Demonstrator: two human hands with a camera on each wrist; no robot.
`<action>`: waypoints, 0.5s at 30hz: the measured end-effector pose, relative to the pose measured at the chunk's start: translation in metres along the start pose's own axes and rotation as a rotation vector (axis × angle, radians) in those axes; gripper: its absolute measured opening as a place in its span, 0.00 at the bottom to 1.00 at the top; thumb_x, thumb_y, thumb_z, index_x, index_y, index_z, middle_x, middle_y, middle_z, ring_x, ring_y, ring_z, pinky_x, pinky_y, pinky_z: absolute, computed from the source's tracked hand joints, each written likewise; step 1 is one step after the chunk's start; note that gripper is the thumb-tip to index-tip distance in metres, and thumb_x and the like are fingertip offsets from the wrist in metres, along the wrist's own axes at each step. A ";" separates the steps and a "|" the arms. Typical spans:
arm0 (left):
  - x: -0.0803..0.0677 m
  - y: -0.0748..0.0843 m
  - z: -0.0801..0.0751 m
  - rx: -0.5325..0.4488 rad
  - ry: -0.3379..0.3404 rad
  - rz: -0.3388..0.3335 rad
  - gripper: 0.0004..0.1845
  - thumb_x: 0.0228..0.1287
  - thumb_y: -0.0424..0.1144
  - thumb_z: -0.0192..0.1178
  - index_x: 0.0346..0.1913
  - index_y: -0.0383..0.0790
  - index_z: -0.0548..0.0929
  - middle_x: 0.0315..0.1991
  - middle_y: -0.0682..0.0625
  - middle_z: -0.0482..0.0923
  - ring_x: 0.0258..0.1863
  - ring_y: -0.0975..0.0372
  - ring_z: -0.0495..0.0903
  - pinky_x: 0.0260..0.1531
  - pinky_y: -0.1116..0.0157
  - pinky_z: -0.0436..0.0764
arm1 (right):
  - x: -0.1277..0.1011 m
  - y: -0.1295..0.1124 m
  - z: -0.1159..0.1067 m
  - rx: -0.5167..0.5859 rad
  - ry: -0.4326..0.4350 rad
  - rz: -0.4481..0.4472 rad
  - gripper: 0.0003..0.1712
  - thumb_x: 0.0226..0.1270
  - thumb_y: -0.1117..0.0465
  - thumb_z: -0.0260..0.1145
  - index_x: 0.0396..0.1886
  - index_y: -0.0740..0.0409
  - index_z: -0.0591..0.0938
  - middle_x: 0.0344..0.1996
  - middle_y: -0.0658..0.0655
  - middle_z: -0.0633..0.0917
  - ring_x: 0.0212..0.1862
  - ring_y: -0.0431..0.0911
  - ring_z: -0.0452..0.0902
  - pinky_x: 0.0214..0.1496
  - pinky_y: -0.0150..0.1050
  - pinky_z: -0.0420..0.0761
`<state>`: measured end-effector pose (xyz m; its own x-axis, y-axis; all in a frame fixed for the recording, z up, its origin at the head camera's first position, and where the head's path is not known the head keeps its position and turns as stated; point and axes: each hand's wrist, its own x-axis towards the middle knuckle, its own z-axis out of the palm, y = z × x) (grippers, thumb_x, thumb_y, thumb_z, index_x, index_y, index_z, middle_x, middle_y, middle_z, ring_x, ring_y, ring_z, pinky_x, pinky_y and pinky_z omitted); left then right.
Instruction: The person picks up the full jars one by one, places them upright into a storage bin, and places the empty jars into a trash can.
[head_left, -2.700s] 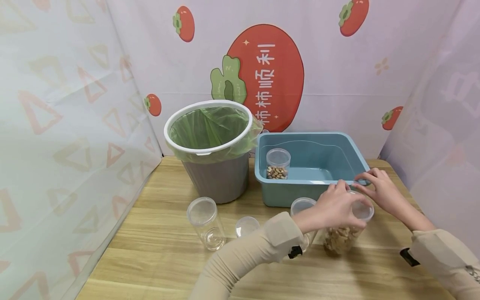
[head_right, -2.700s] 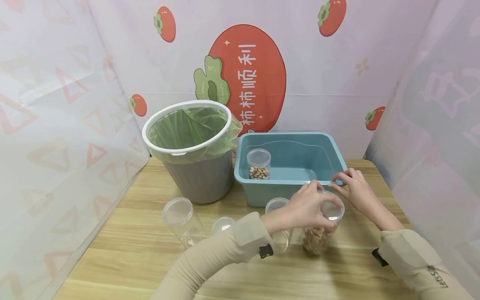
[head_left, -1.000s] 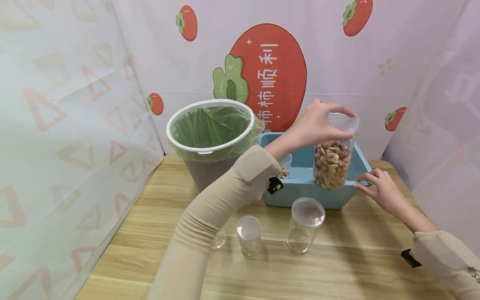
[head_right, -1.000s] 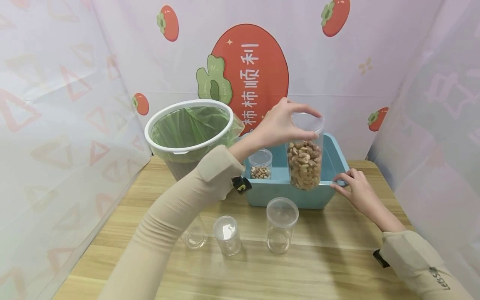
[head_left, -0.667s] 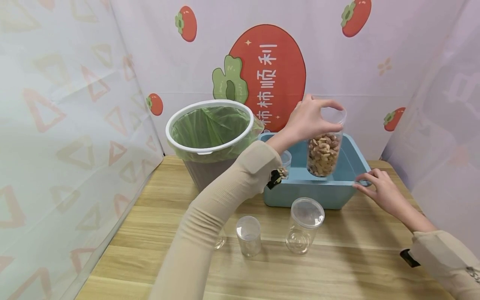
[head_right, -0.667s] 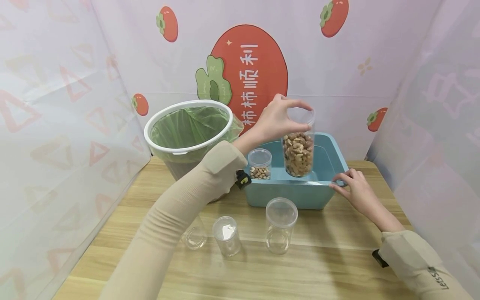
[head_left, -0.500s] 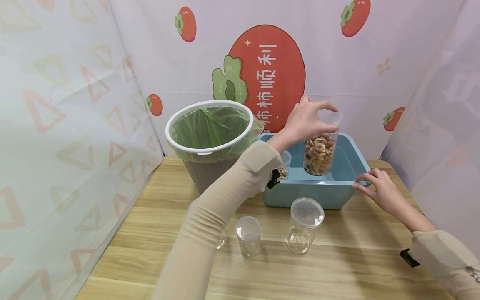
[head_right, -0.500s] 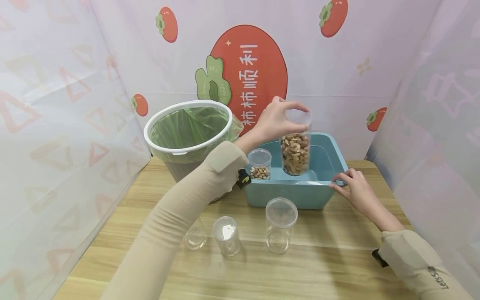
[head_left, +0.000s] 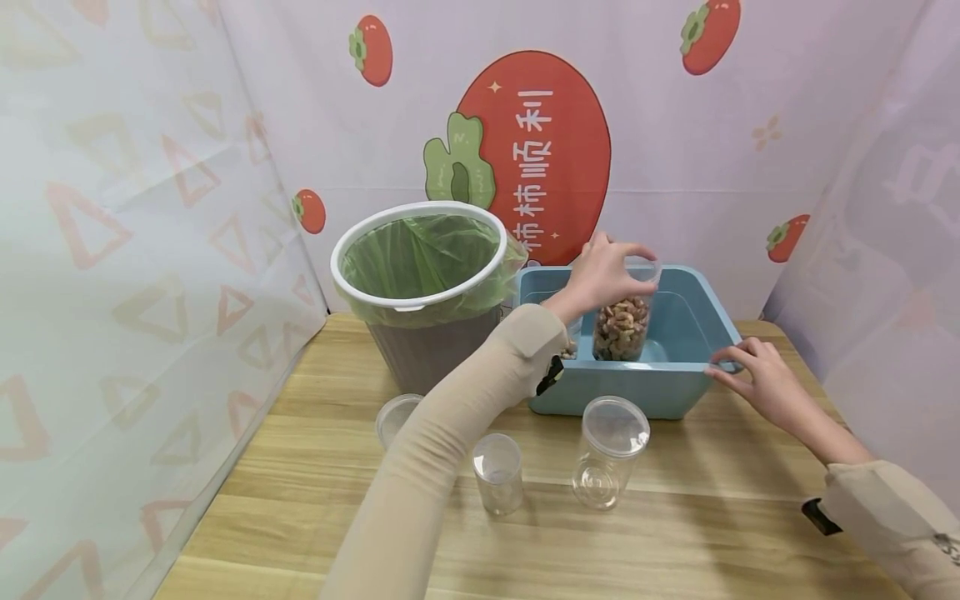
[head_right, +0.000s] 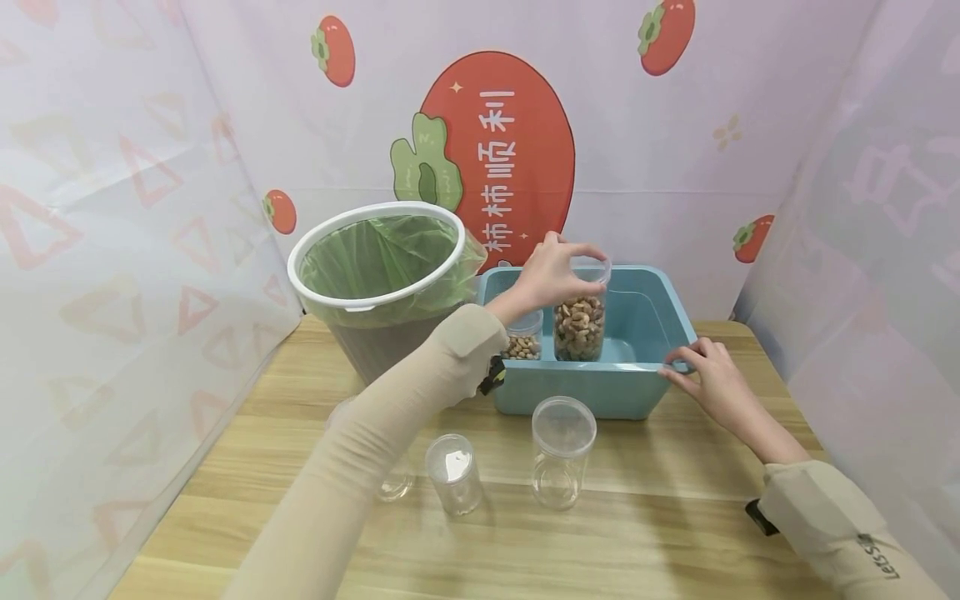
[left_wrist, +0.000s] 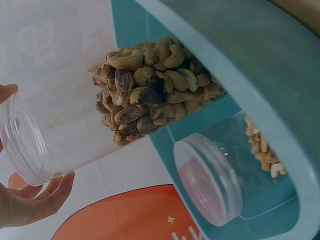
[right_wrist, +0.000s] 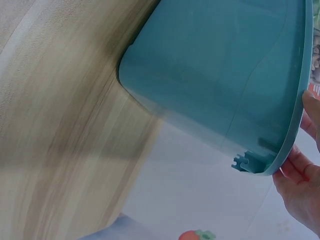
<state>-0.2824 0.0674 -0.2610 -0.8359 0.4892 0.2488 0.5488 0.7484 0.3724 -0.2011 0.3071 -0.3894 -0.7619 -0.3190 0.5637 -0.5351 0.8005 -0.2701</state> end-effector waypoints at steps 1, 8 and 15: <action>0.000 -0.001 0.003 0.005 0.000 0.000 0.20 0.50 0.55 0.61 0.49 0.62 0.77 0.41 0.55 0.71 0.42 0.64 0.61 0.34 0.72 0.64 | 0.000 0.000 0.000 0.001 -0.001 0.001 0.06 0.50 0.63 0.68 0.29 0.58 0.79 0.27 0.58 0.71 0.30 0.47 0.59 0.29 0.39 0.59; -0.002 -0.011 0.024 -0.042 -0.035 -0.045 0.20 0.49 0.54 0.62 0.48 0.60 0.78 0.46 0.50 0.66 0.46 0.61 0.61 0.37 0.68 0.66 | 0.000 0.001 -0.001 0.003 -0.019 0.010 0.06 0.50 0.63 0.67 0.29 0.58 0.79 0.28 0.58 0.71 0.31 0.48 0.60 0.29 0.40 0.59; -0.004 -0.019 0.040 -0.029 -0.102 -0.074 0.20 0.49 0.53 0.63 0.48 0.60 0.78 0.51 0.48 0.66 0.43 0.60 0.64 0.36 0.67 0.68 | 0.000 0.000 -0.002 0.005 -0.026 0.014 0.06 0.50 0.64 0.67 0.29 0.58 0.80 0.28 0.59 0.72 0.31 0.48 0.60 0.29 0.40 0.59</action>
<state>-0.2896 0.0691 -0.3051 -0.8694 0.4773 0.1277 0.4842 0.7715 0.4127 -0.2004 0.3077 -0.3878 -0.7783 -0.3207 0.5398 -0.5261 0.8024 -0.2817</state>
